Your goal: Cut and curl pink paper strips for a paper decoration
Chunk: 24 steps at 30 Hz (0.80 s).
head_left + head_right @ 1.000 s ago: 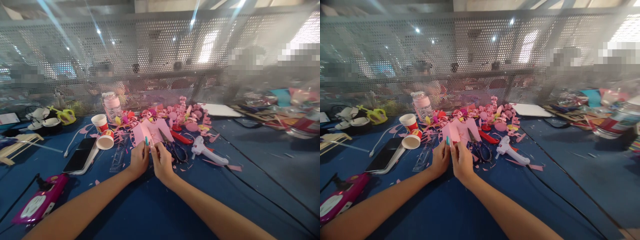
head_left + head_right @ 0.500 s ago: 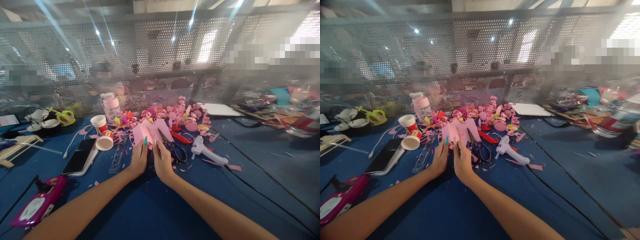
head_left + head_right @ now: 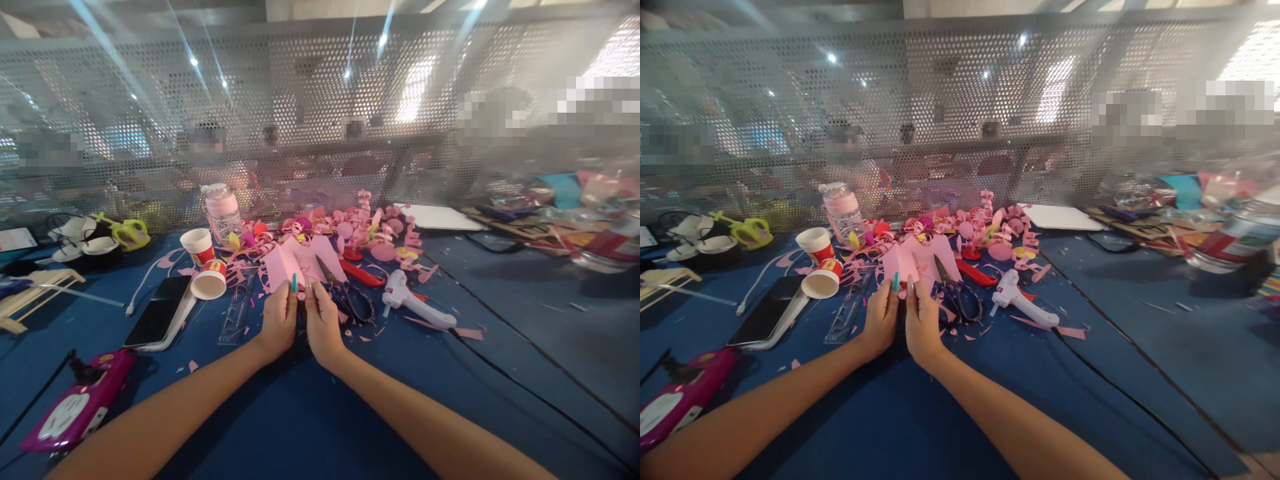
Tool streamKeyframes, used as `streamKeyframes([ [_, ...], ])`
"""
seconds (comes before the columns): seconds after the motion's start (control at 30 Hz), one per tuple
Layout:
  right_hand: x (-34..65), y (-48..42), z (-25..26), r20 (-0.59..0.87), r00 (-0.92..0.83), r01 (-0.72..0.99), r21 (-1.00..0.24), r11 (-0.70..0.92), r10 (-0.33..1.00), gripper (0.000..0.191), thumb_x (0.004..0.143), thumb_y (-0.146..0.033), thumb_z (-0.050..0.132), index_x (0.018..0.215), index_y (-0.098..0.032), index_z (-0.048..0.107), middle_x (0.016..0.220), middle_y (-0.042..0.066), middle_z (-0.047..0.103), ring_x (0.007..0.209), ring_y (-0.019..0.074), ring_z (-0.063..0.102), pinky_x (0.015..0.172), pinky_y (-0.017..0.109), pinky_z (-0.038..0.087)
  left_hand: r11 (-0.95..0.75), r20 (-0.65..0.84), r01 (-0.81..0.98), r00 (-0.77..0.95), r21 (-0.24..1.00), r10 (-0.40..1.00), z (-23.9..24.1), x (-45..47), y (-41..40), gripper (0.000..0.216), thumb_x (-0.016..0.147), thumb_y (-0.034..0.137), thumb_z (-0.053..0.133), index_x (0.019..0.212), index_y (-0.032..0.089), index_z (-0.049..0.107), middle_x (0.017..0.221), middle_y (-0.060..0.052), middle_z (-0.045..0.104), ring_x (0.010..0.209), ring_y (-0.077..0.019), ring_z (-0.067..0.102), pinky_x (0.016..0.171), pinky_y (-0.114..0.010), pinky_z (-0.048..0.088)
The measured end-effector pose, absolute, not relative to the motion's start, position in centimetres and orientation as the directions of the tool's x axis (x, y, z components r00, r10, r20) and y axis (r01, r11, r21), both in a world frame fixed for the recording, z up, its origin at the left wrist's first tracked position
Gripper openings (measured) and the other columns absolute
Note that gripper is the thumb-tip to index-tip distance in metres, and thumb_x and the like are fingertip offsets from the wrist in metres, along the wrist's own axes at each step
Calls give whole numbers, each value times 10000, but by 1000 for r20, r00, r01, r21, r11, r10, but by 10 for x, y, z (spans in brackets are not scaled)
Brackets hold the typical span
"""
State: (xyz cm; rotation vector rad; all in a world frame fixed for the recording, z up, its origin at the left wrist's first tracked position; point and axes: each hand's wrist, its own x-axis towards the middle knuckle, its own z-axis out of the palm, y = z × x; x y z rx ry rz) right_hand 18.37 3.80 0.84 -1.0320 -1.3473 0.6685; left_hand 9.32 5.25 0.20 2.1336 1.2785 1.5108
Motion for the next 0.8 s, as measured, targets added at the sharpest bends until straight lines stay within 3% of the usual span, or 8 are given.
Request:
streamKeyframes([
  [0.27, 184, 38, 6, 484, 159, 196, -870, 453, 860, 217, 874, -303, 348, 681, -209, 376, 604, -33, 408, 560, 110, 406, 534, 226, 347, -590, 663, 547, 83, 594, 744, -1, 94, 52, 223, 909, 235, 285, 741, 191, 425, 558, 12, 477, 483, -122, 456, 487, -238, 317],
  [0.53, 187, 40, 7, 556, 121, 275, -815, 511, 822, 237, 885, -266, 340, 653, -213, 346, 575, -37, 391, 518, 106, 386, 497, 226, 323, -614, 629, 399, 109, 681, 769, 3, 93, 55, 271, 926, 276, 265, 764, 180, 460, 597, 10, 497, 507, -111, 469, 505, -228, 370],
  [0.7, 202, 48, 7, 667, 11, 384, -690, 613, 745, 201, 859, -196, 355, 659, -209, 372, 598, -21, 412, 552, 121, 406, 530, 242, 335, -711, 681, 323, 219, 625, 699, 4, 86, 62, 260, 897, 339, 371, 1032, 161, 503, 955, -79, 583, 818, -157, 573, 718, -279, 471],
  [0.8, 209, 54, 5, 699, -38, 393, -647, 654, 714, 161, 837, -173, 367, 687, -204, 418, 637, -6, 444, 581, 131, 424, 549, 252, 351, -763, 720, 331, 268, 556, 640, 3, 82, 66, 240, 886, 282, 416, 1056, 163, 536, 1011, -88, 615, 924, -170, 585, 811, -297, 467],
])
